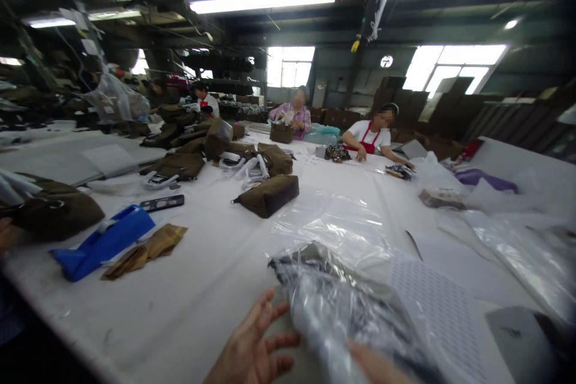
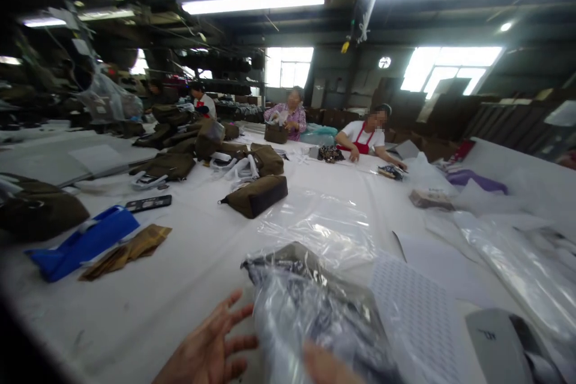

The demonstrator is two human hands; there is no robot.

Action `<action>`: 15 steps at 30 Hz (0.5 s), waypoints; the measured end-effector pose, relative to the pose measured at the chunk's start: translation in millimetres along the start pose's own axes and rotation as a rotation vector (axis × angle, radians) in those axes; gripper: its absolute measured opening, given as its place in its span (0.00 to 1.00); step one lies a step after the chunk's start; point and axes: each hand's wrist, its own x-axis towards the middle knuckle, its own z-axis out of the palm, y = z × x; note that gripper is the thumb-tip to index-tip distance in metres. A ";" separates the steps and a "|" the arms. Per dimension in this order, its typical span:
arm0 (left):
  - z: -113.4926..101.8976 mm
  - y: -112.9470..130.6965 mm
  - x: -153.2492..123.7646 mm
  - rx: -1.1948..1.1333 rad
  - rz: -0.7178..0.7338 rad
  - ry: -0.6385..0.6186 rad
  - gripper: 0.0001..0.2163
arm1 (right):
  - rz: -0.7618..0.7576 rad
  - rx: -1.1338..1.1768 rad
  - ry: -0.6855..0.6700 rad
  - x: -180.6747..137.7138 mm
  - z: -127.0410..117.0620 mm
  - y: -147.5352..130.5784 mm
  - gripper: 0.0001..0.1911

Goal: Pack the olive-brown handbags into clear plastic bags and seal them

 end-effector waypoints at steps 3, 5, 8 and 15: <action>14.0 18.4 0.5 -0.012 0.226 0.235 0.24 | 0.235 0.078 0.072 38.8 -33.4 12.6 0.13; 5.7 8.7 6.3 0.043 0.330 0.400 0.22 | 0.338 0.365 0.060 65.7 -37.8 27.0 0.13; -21.2 -23.1 13.5 0.015 0.261 0.620 0.16 | 0.554 0.736 -0.062 81.3 -15.2 46.3 0.13; -41.1 -57.3 26.7 -0.249 -0.198 0.412 0.13 | 0.737 0.976 -0.094 66.0 27.4 40.9 0.09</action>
